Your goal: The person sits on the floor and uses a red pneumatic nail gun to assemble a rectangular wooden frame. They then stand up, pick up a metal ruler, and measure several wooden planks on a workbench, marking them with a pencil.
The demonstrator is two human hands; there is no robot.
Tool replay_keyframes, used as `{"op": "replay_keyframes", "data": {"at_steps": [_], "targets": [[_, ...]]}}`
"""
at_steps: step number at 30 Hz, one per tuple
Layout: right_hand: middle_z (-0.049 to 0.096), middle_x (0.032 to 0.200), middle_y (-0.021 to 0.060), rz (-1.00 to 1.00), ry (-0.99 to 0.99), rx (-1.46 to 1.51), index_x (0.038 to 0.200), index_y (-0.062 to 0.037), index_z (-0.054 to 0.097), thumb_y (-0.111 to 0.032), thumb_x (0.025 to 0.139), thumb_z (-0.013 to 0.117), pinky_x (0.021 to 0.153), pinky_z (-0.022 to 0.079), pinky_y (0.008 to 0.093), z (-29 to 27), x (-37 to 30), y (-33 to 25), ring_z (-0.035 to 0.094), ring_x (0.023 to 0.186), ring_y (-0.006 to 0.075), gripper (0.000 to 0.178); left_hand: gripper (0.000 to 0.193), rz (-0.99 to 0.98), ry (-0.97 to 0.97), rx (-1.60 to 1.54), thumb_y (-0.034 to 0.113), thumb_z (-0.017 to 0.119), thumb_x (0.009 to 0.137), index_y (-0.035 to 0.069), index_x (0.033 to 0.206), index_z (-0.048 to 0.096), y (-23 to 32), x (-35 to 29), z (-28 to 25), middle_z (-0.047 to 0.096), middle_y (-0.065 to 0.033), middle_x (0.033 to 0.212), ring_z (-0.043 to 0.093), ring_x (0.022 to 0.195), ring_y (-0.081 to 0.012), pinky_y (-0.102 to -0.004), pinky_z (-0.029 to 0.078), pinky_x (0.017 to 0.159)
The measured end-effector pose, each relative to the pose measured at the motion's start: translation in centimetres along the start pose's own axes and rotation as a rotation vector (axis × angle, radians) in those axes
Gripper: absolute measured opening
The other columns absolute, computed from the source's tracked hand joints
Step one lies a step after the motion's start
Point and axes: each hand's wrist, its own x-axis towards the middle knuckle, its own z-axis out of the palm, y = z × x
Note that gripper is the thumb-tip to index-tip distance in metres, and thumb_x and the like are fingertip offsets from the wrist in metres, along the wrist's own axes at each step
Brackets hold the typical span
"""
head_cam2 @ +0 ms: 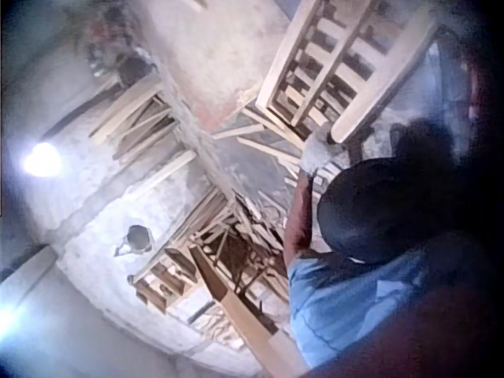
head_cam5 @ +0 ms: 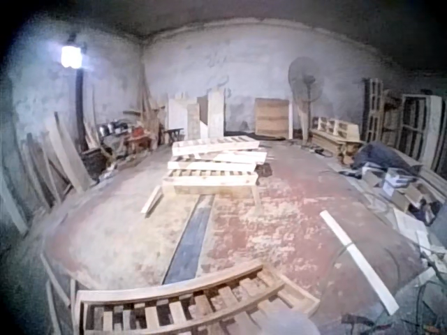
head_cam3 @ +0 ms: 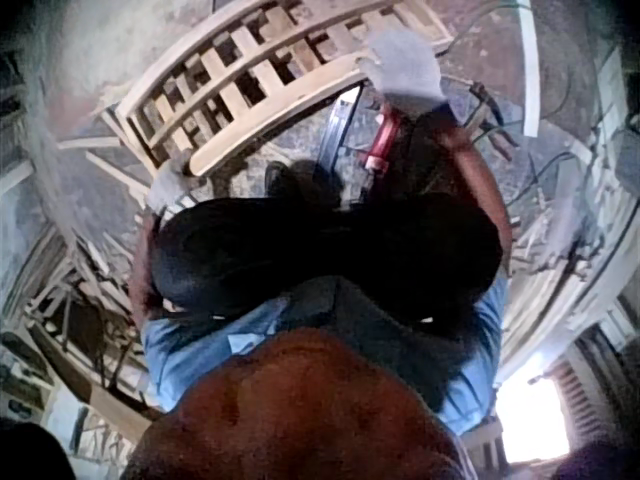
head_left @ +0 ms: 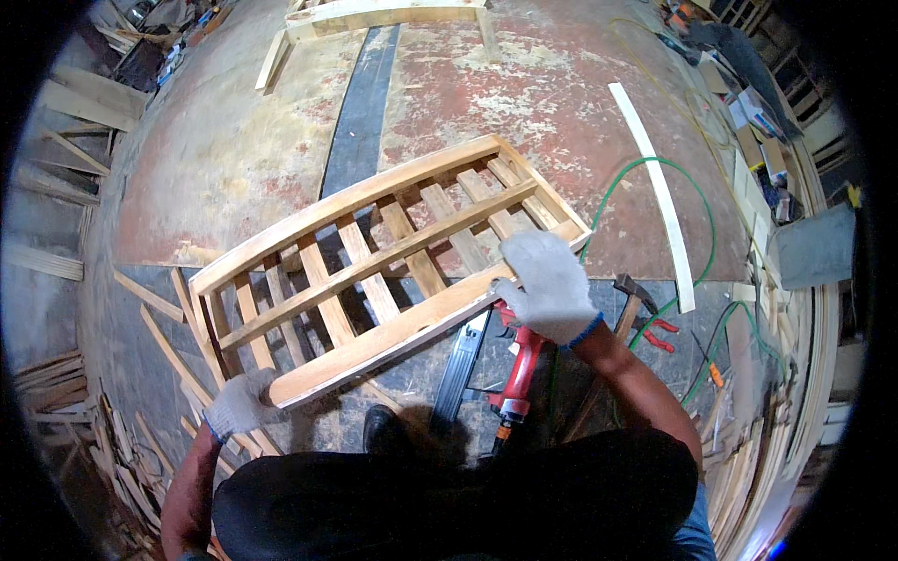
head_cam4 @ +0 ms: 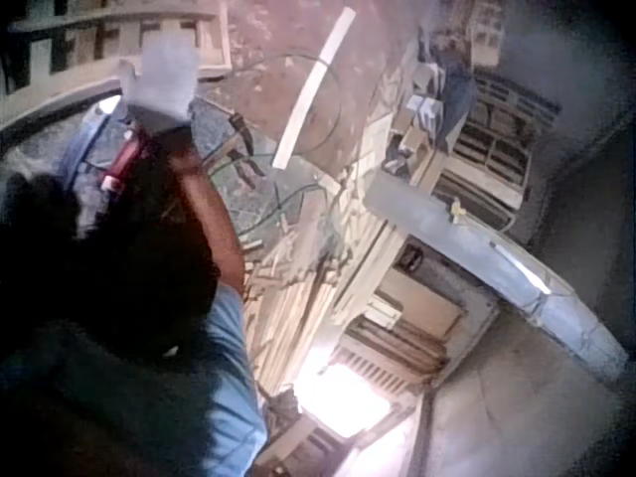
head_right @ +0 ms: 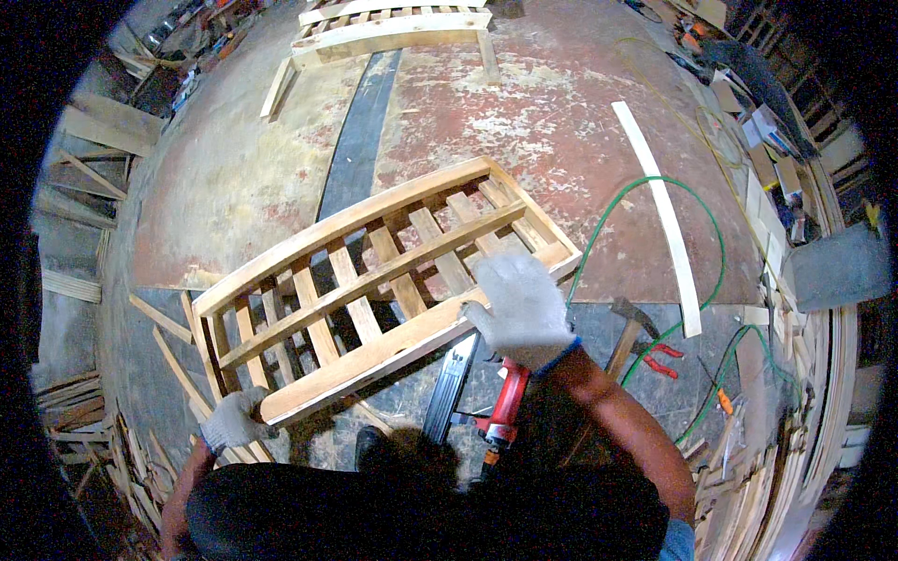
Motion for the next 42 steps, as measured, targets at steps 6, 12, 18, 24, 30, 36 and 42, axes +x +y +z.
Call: {"op": "replay_keyframes", "data": {"at_steps": [6, 12, 18, 24, 30, 36, 42], "targets": [[0.066, 0.107, 0.0175, -0.032, -0.124, 0.022, 0.102, -0.003, 0.064, -0.027, 0.081, 0.076, 0.094, 0.049, 0.0486, 4.1, -0.2, 3.2, 0.062, 0.103, 0.0394, 0.034, 0.057, -0.028, -0.015, -0.136, 0.032, 0.092, 0.071, 0.011, 0.12, 0.072, -0.6, -0.1, -0.9, 0.076, -0.0141, 0.106, 0.073, 0.097, -0.0318, -0.0405, 0.056, 0.087], [0.069, 0.094, 0.0176, -0.054, -0.159, -0.091, 0.091, -0.0045, 0.07, -0.034, 0.087, 0.071, 0.09, 0.049, 0.0487, 3.8, 1.8, 3.7, 0.065, 0.097, 0.0378, 0.03, 0.059, -0.027, -0.053, -0.117, 0.037, 0.091, 0.073, 0.01, 0.121, 0.07, -0.1, -0.3, -3.3, 0.075, -0.0148, 0.106, 0.072, 0.098, -0.0338, -0.0414, 0.056, 0.088], [0.071, 0.084, 0.0217, -0.028, -0.504, -0.15, 0.084, -0.003, 0.075, -0.051, 0.096, 0.057, 0.072, 0.053, 0.0553, 5.5, 3.3, 5.3, 0.069, 0.08, 0.0414, 0.052, 0.059, -0.065, -0.104, -0.058, 0.046, 0.083, 0.079, 0.009, 0.122, 0.067, -0.3, 0.2, -2.1, 0.072, -0.0192, 0.116, 0.068, 0.109, -0.0404, -0.0472, 0.054, 0.092], [0.072, 0.088, 0.0193, 0.021, -0.65, -0.192, 0.1, -0.0186, 0.076, -0.039, 0.101, 0.049, 0.074, 0.056, 0.0541, 3.2, 5.5, 2.3, 0.072, 0.084, 0.0405, 0.034, 0.062, 0.06, 0.072, 0.033, 0.037, 0.088, 0.078, 0.01, 0.129, 0.067, -3.8, -1.4, -3.6, 0.073, -0.0155, 0.12, 0.07, 0.112, -0.0311, -0.0434, 0.056, 0.097], [0.072, 0.096, 0.0249, 0.238, -0.859, 0.306, 0.119, -0.0074, 0.07, -0.046, 0.095, 0.061, 0.08, 0.055, 0.0463, -7.7, 12.0, -2.9, 0.072, 0.089, 0.0351, 0.046, 0.072, 0.009, 0.475, -0.3, 0.036, 0.088, 0.082, 0.004, 0.141, 0.061, -5.1, -0.9, -14.4, 0.067, -0.0186, 0.134, 0.064, 0.125, -0.0314, -0.0465, 0.053, 0.105], [0.074, 0.104, 0.0222, -0.051, -0.659, 0.174, 0.123, -0.0013, 0.066, -0.043, 0.083, 0.077, 0.086, 0.056, 0.0401, -10.2, 13.2, -8.2, 0.072, 0.096, 0.0314, 0.059, 0.049, -0.031, 1.467, 0.044, 0.035, 0.069, 0.1, 0.001, 0.135, 0.065, -9.3, 3.4, -17.5, 0.067, -0.0181, 0.133, 0.062, 0.125, -0.0303, -0.0403, 0.046, 0.108], [0.075, 0.088, 0.0126, 0.298, -0.817, 0.222, 0.105, 0.0017, 0.075, -0.039, 0.082, 0.077, 0.075, 0.054, 0.0348, -9.1, 15.0, -6.4, 0.067, 0.08, 0.0175, 0.047, 0.049, -0.148, 1.443, -0.511, 0.024, 0.063, 0.102, -0.005, 0.141, 0.055, 1.3, 8.5, -1.0, 0.059, -0.0236, 0.136, 0.058, 0.127, -0.0336, -0.0438, 0.044, 0.111]]}}
